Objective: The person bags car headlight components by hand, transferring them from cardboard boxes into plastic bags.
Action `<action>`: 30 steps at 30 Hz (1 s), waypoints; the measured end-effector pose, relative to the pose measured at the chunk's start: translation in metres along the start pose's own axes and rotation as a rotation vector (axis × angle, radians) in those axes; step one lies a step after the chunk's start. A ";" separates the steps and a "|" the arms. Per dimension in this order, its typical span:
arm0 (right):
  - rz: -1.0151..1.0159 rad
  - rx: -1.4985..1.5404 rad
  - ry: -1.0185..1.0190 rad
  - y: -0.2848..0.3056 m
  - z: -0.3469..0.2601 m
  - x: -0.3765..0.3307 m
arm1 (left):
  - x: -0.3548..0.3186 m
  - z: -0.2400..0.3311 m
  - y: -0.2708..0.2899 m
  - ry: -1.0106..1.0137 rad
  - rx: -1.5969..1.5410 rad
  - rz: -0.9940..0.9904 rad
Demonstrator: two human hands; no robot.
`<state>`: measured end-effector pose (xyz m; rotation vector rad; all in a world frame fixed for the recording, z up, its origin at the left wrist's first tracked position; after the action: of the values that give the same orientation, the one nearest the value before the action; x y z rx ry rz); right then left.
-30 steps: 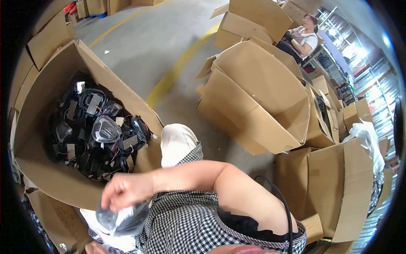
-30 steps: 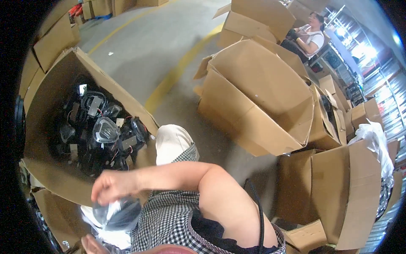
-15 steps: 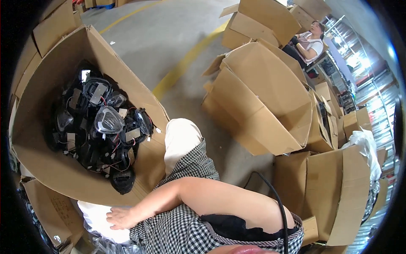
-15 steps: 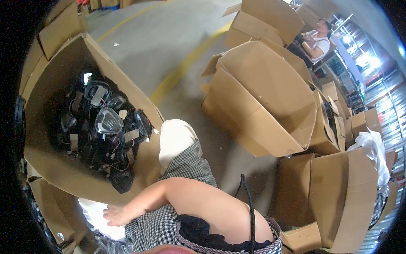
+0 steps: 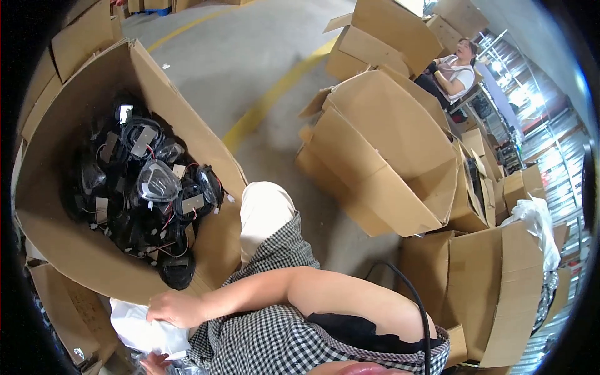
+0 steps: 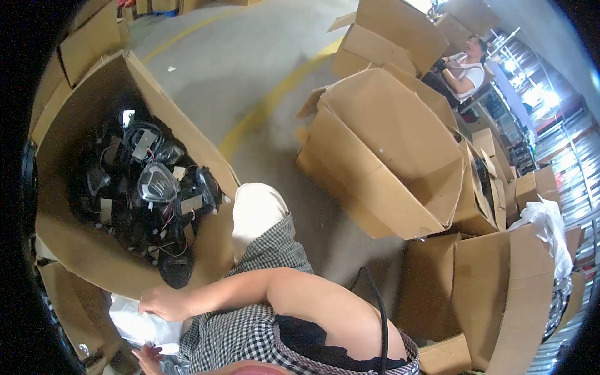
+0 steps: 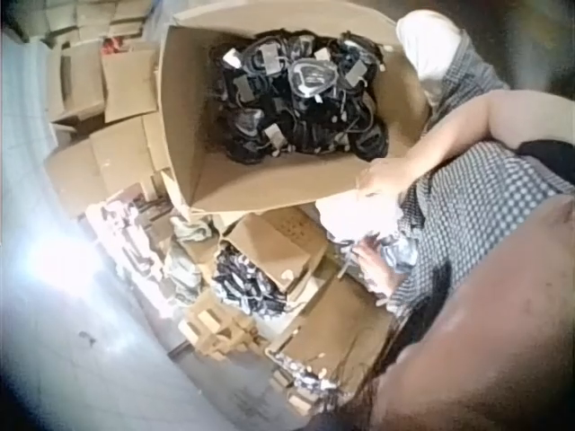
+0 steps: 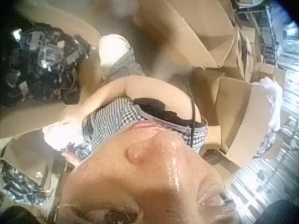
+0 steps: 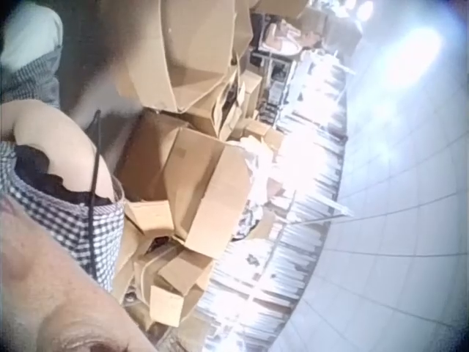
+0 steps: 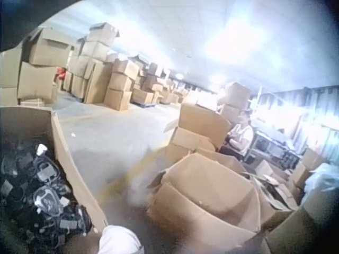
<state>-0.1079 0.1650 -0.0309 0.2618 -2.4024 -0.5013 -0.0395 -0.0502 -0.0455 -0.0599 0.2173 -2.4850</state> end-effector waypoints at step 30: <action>-0.374 -0.809 -0.398 0.126 0.119 -0.052 | -0.008 -0.052 -0.125 0.571 -0.503 -0.407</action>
<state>-0.1519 0.3292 -0.0923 0.2582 -2.2843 -1.7666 -0.1128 0.0596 -0.0752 0.4414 1.1673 -2.7211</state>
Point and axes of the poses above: each hand's wrist, its own x-axis towards the middle knuckle, its own y-axis out of the back of the hand, z = x × y, the point moved 10 cm from there along x, towards the middle knuckle, and after that the axes turned 15 degrees about -x, right-handed, at the moved point
